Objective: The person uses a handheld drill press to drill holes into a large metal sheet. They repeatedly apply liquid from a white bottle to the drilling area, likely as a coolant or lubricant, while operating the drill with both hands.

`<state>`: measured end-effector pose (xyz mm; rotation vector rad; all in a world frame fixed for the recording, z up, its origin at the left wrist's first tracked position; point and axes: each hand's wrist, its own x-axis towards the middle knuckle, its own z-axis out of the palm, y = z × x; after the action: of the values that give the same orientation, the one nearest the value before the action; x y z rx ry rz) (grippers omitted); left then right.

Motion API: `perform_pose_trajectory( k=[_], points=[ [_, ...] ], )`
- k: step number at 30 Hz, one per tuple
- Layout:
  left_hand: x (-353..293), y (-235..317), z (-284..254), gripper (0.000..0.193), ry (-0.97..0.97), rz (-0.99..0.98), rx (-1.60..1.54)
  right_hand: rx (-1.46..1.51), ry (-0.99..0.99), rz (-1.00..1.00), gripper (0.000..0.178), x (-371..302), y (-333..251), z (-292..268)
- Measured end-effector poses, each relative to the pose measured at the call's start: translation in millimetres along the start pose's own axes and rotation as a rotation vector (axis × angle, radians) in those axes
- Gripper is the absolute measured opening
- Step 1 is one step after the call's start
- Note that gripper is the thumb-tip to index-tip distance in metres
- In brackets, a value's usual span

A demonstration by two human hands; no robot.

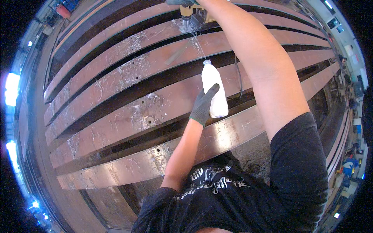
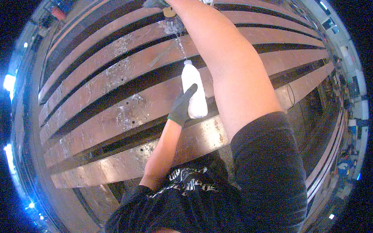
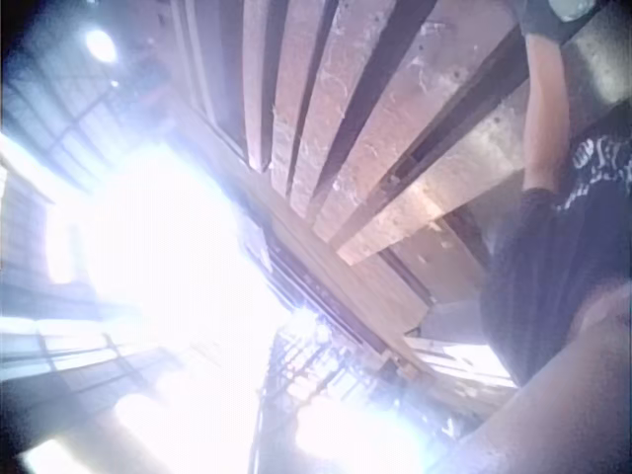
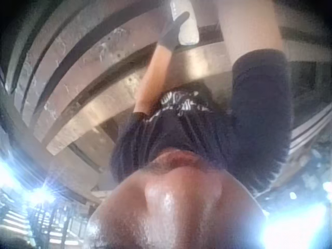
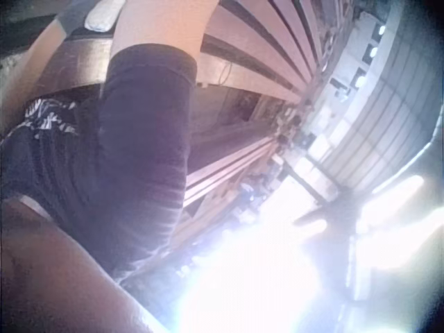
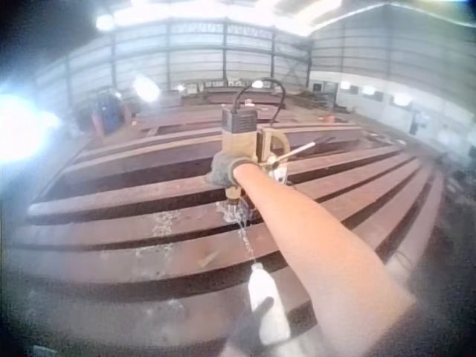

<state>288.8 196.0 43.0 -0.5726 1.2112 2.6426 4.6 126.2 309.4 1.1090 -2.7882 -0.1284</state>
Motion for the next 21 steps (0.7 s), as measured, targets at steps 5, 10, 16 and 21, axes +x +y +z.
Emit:
perform_pose_trajectory(
  k=[5, 10, 16, 21],
  points=[
    [6, -4, 2, 0.057, -0.026, -0.017, -0.054, -0.017, -0.023, 0.024, 0.056, -3, 3, -5],
    [10, -7, -2, 0.050, -0.027, -0.019, -0.062, -0.021, -0.030, 0.010, 0.058, -12, -2, -12],
    [5, -3, 0, 0.051, -0.060, -0.005, -0.092, -0.063, -0.046, 0.004, 0.056, -11, -2, -12],
    [3, -1, 0, 0.054, -0.052, -0.020, -0.060, -0.050, -0.054, 0.003, 0.055, -14, -6, -13]
  ],
)
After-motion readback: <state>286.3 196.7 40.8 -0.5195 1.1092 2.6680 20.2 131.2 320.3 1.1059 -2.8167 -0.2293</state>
